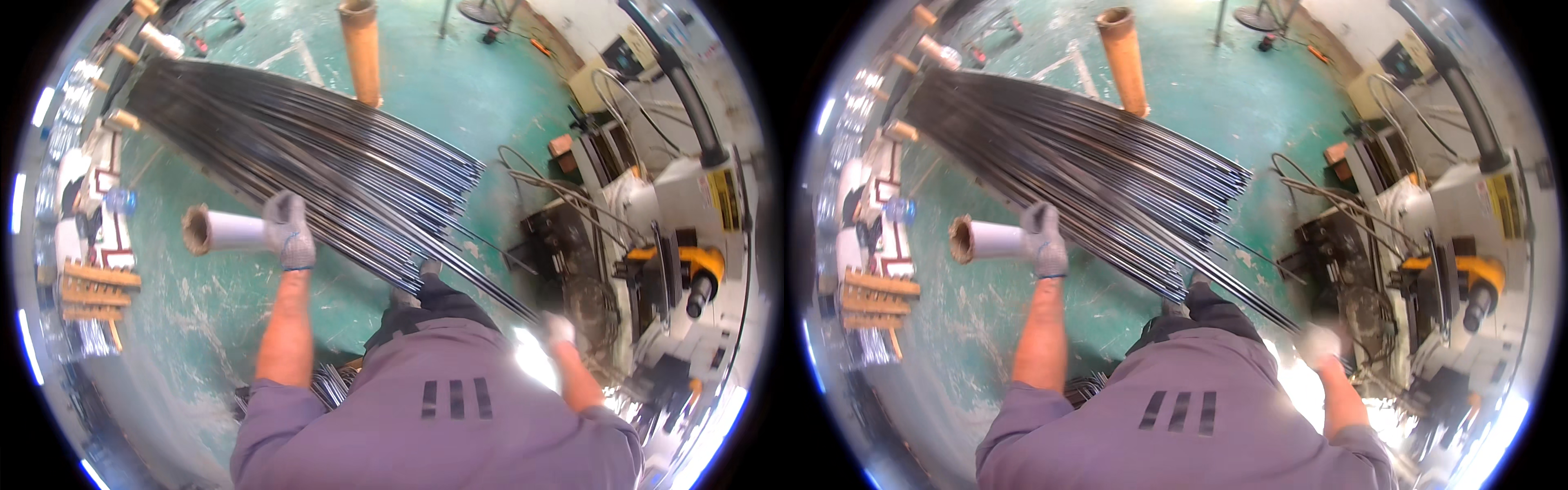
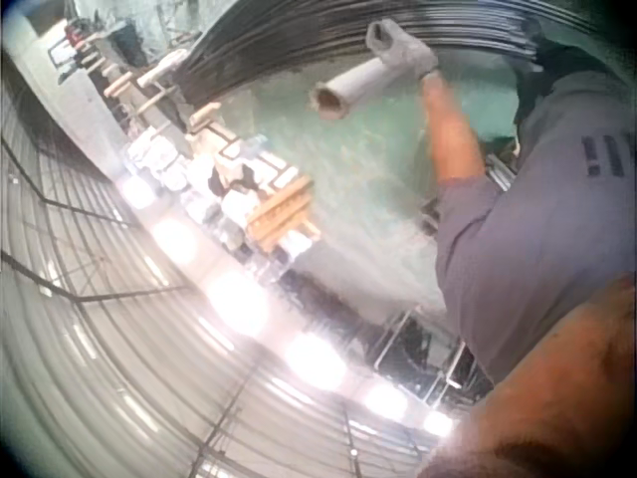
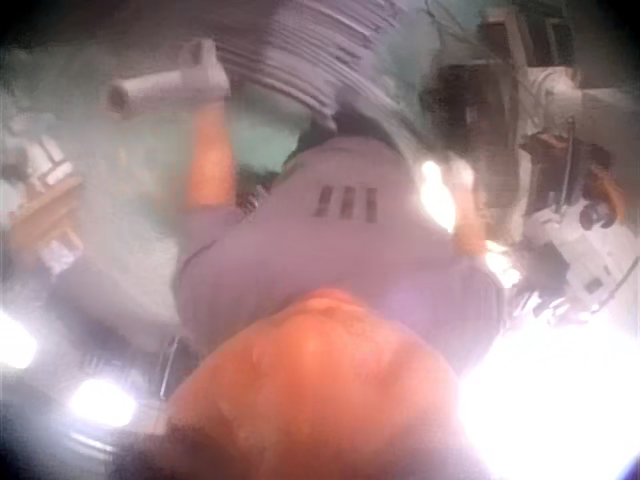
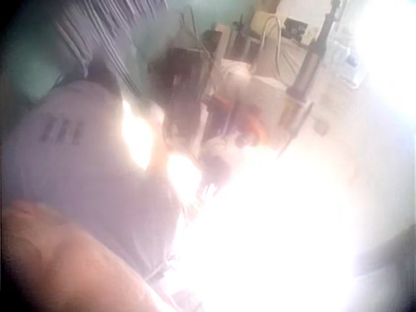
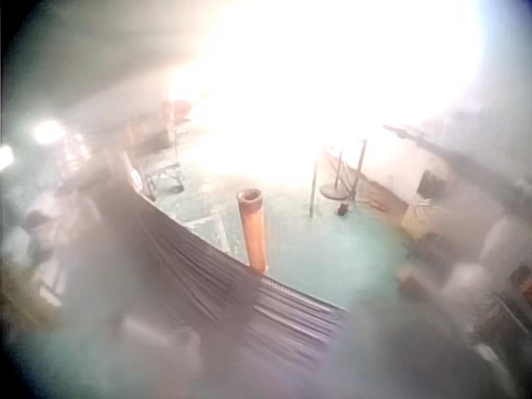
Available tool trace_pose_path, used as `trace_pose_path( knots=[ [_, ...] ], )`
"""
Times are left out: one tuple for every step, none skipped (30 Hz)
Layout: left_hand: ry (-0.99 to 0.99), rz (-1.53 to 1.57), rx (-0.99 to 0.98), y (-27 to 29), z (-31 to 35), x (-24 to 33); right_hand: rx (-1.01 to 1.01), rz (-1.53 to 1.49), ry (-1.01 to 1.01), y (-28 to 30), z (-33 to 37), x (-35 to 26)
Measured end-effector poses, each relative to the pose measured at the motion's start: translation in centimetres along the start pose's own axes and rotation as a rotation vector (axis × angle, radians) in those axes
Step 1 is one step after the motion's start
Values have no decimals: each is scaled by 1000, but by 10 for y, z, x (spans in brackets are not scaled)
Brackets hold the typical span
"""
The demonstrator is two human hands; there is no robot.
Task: The person picks up bundles of bent metal frames from a pile on the floor and stacks them onto a wooden pallet. The person wears gloves and repeatedly lifts the frames, aligns them, and places them in a neat stack. The task involves handling multiple metal frames in a repetitive manner within a workshop environment.
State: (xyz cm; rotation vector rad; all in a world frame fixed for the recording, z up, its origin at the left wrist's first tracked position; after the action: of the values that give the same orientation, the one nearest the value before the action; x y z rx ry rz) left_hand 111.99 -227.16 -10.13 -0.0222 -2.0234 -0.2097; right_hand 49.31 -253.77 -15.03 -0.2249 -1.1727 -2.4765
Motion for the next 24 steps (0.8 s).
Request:
trace_pose_path(
  knots=[
    [224, 43, -62, -13, 34, -58, -37, 112, -38, -12, 20, 38],
    [487, 282, -60, -38, 73, -105, -10, 91, -193, -76, 6, 129],
    [759, 475, -9, -58, 116, -148, 24, 144, -222, -87, 24, 169],
    [976, 590, 9, -76, 141, -148, 95, 81, -313, -109, 49, 220],
    [1192, 690, 30, -91, 161, -134, 128, -165, -368, -119, 79, 256],
    [1176, 778, 22, -104, 157, -107, 172, -405, -426, -129, 107, 290],
    [1165, 868, 10, -118, 157, -83, 191, -176, -418, -152, 124, 316],
    [1141, 905, 56, -110, 154, -111, 197, -506, -434, -145, 139, 314],
    [1094, 857, -14, -109, 144, -131, 227, -532, -427, -128, 145, 294],
    [1079, 841, -200, -112, 137, -132, 253, -557, -425, -111, 153, 274],
    [1152, 875, -162, -118, 135, -121, 295, -406, -406, -110, 151, 251],
    [1203, 884, -99, -126, 135, -74, 334, -260, -397, -114, 149, 229],
    [1168, 1004, -138, -113, 124, -95, 419, -258, -328, -104, 142, 198],
    [1117, 995, -179, -111, 122, -82, 546, -326, -320, -93, 141, 186],
    [1153, 982, -163, -108, 126, -75, 684, -384, -301, -84, 139, 189],
    [1151, 893, -92, -112, 136, -49, 716, -406, -297, -96, 133, 206],
    [1051, 858, -138, -115, 143, -29, 756, -433, -280, -109, 126, 225],
    [1034, 896, -245, -126, 162, -2, 733, -447, -302, -122, 119, 248],
    [1016, 944, -346, -140, 183, 29, 720, -455, -322, -132, 113, 274],
    [1039, 983, -352, -154, 203, 62, 664, -463, -337, -145, 107, 302],
    [1059, 1015, -350, -164, 217, 91, 656, -482, -360, -165, 105, 333],
    [1045, 1140, -464, -177, 219, 113, 652, -504, -371, -188, 100, 365],
    [960, 1202, -493, -189, 208, 139, 654, -524, -376, -202, 95, 395],
    [872, 1256, -523, -198, 193, 171, 598, -507, -541, -220, 97, 432]
  ],
)
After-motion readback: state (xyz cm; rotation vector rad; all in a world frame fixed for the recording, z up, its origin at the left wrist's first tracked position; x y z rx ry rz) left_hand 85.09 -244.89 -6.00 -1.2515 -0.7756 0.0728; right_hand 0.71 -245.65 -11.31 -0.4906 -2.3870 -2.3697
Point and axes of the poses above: each hand's wrist, its own z-axis away from the middle knuckle, its own y-axis out of the back of the hand, x = y × z, the point moved 10 cm from there along -z, towards the middle knuckle, and after that the axes turned 15 degrees about -y, right-handed, at the moved point
